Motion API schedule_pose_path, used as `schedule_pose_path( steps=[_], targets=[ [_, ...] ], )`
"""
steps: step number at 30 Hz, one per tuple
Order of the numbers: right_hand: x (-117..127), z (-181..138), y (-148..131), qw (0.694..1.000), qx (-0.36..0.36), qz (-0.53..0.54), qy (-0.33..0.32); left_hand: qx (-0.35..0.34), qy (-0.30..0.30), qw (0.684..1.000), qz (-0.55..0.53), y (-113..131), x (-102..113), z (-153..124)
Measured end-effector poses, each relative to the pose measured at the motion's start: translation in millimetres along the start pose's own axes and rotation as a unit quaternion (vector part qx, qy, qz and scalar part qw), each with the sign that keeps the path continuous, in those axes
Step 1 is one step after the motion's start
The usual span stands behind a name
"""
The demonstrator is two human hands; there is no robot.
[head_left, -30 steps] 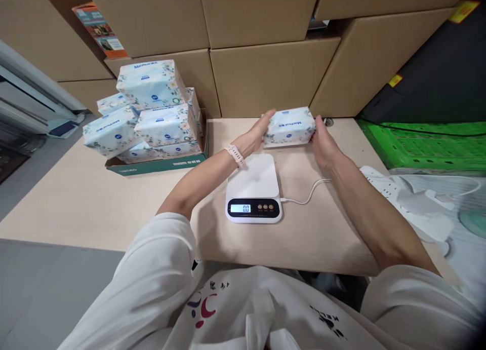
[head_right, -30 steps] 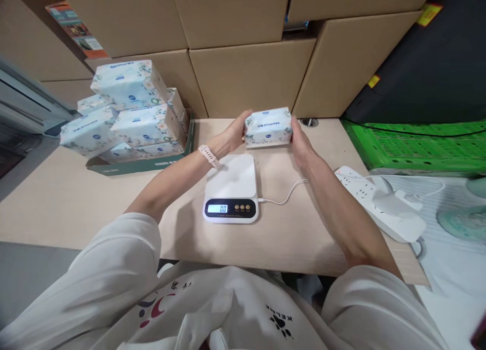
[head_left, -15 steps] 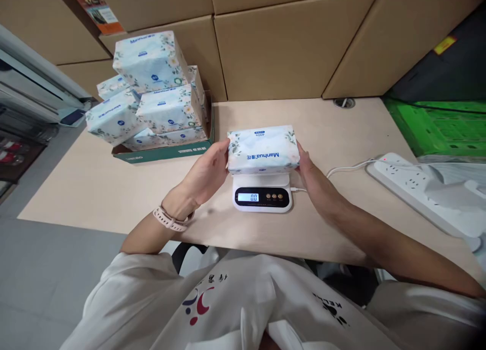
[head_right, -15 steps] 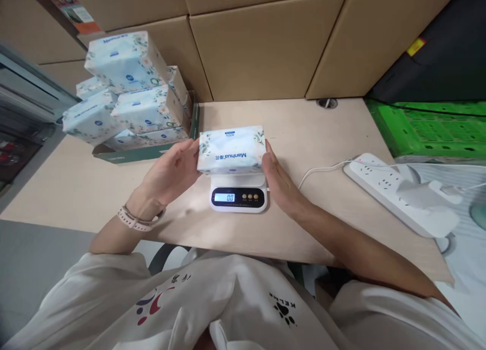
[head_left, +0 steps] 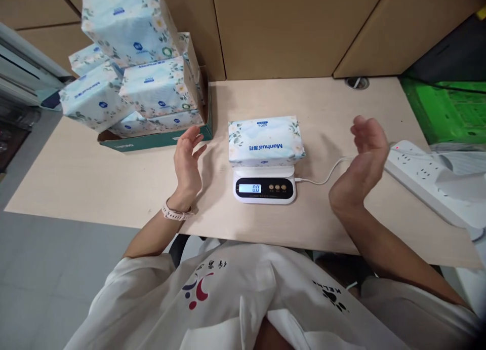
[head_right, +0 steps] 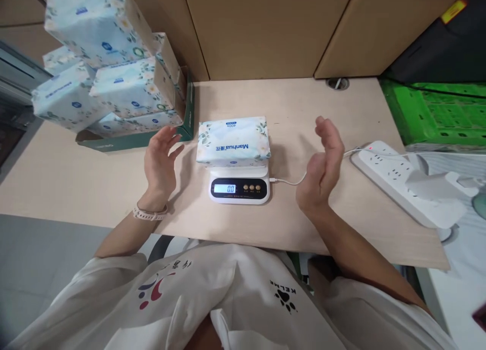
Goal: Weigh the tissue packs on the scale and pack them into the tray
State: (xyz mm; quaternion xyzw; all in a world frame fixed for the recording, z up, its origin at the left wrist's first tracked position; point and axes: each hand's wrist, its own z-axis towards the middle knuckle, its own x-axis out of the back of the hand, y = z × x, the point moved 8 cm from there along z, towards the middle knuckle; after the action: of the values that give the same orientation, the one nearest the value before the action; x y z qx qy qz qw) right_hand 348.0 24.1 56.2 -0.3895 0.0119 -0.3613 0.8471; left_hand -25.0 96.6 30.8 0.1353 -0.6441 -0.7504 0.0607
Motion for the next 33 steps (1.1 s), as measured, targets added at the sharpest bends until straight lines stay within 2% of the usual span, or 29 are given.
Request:
schedule_pose_path(
  steps=[3, 6, 14, 33],
  targets=[
    [2, 1, -4, 0.999, 0.045, -0.006, 0.011, -0.008, 0.006, 1.0, -0.026, 8, 1, -2],
    [-2, -1, -6, 0.998, 0.056, -0.012, -0.005, -0.012, -0.002, 0.999, -0.032, 12, -4, -6],
    [-7, -6, -4, 0.999, 0.041, -0.008, -0.031, 0.029, -0.05, 0.998, -0.007, -1, -12, -9],
    [-11, -8, -7, 0.997, 0.038, 0.019, -0.06, 0.043, -0.073, 0.996, -0.007, -6, -17, -12]
  ],
)
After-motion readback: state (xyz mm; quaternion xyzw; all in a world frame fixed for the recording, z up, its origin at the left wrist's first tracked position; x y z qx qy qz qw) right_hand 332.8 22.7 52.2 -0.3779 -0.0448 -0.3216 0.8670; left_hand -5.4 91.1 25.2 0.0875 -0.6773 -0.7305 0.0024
